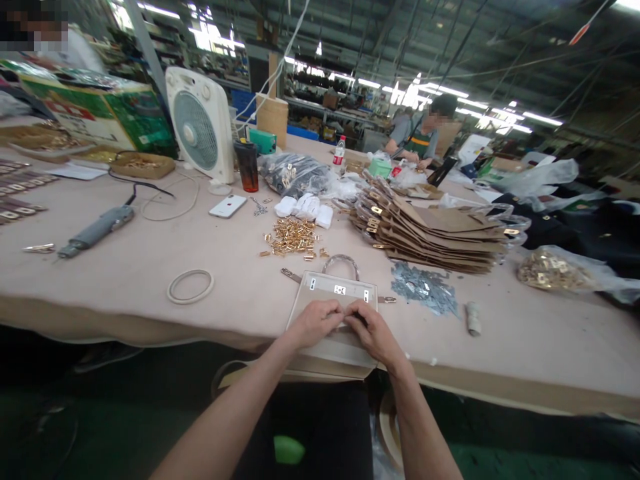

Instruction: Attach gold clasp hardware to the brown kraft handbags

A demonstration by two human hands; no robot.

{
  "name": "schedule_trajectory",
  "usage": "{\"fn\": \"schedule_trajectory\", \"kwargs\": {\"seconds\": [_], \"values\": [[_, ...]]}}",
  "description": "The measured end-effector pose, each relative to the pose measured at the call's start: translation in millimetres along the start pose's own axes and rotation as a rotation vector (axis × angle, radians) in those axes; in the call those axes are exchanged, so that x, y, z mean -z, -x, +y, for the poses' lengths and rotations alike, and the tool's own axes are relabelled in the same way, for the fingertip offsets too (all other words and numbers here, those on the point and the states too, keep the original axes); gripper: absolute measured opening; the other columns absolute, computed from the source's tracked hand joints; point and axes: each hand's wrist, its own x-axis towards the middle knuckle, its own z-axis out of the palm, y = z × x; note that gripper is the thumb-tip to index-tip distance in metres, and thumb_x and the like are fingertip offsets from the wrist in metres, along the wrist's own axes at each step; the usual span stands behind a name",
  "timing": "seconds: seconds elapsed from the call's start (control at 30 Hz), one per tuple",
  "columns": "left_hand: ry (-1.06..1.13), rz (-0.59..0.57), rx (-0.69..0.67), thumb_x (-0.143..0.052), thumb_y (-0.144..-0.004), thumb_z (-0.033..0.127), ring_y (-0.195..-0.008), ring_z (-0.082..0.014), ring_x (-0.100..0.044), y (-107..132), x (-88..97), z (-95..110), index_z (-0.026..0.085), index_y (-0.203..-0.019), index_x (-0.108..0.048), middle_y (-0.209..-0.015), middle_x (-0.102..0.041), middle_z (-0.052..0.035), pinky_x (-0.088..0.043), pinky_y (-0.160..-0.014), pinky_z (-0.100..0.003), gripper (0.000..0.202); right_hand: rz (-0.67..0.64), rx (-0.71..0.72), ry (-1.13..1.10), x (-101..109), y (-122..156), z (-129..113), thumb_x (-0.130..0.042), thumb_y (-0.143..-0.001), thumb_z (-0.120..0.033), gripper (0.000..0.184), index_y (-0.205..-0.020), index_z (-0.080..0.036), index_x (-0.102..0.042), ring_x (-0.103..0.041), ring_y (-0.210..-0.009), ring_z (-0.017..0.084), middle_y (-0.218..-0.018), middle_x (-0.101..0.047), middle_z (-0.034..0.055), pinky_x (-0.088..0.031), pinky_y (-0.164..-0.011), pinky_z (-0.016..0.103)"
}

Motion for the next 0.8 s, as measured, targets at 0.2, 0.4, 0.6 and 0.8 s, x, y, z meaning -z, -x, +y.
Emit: {"fn": "schedule_trajectory", "kwargs": {"seconds": [0.2,0.4,0.6,0.8], "values": [[0.124,0.056,0.094,-0.055,-0.087,0.034,-0.057,-0.0127,-0.052,-1.7,-1.6,6.7,0.017,-0.081,-0.067,-0.061,-0.058,0.0032,-0.039,-0.057,-0.024,0.021,0.076,0.031,-0.037,-9.0,2.1,4.8,-0.053,-0.102,-0.023,0.012,-0.09,-0.024,-0.057,-0.055,-0.09,0.02,-0.092,-0.058,0.0022,-0.045,-0.084,0.034],[0.132,0.058,0.113,-0.056,-0.087,0.036,-0.053,-0.0113,-0.049,-6.1,-4.9,2.3,0.017,-0.079,-0.066,-0.06,-0.06,0.0023,-0.034,-0.054,-0.023,0.023,0.087,0.02,-0.11,-7.5,7.7,8.9,-0.056,-0.101,-0.026,0.008,-0.095,-0.026,-0.061,-0.057,-0.092,0.02,-0.095,-0.06,0.0024,-0.045,-0.086,0.034],[0.169,0.133,0.092,-0.057,-0.091,0.039,-0.058,-0.0123,-0.056,-2.9,-3.8,1.4,0.019,-0.079,-0.06,-0.062,-0.058,0.0034,-0.041,-0.058,-0.023,0.024,0.337,-0.048,-0.401,5.1,19.3,33.2,-0.064,-0.097,-0.041,0.015,-0.094,-0.027,-0.062,-0.061,-0.09,0.021,-0.092,-0.065,0.0027,-0.05,-0.086,0.036],[0.005,0.0,0.011,-0.053,-0.096,0.036,-0.067,-0.0134,-0.06,2.0,-3.9,7.4,0.019,-0.086,-0.066,-0.072,-0.066,0.0013,-0.043,-0.065,-0.023,0.023,0.519,-0.14,-0.316,36.3,13.5,51.9,-0.066,-0.095,-0.048,0.022,-0.098,-0.026,-0.067,-0.061,-0.108,0.023,-0.111,-0.067,0.0058,-0.047,-0.101,0.04]]}}
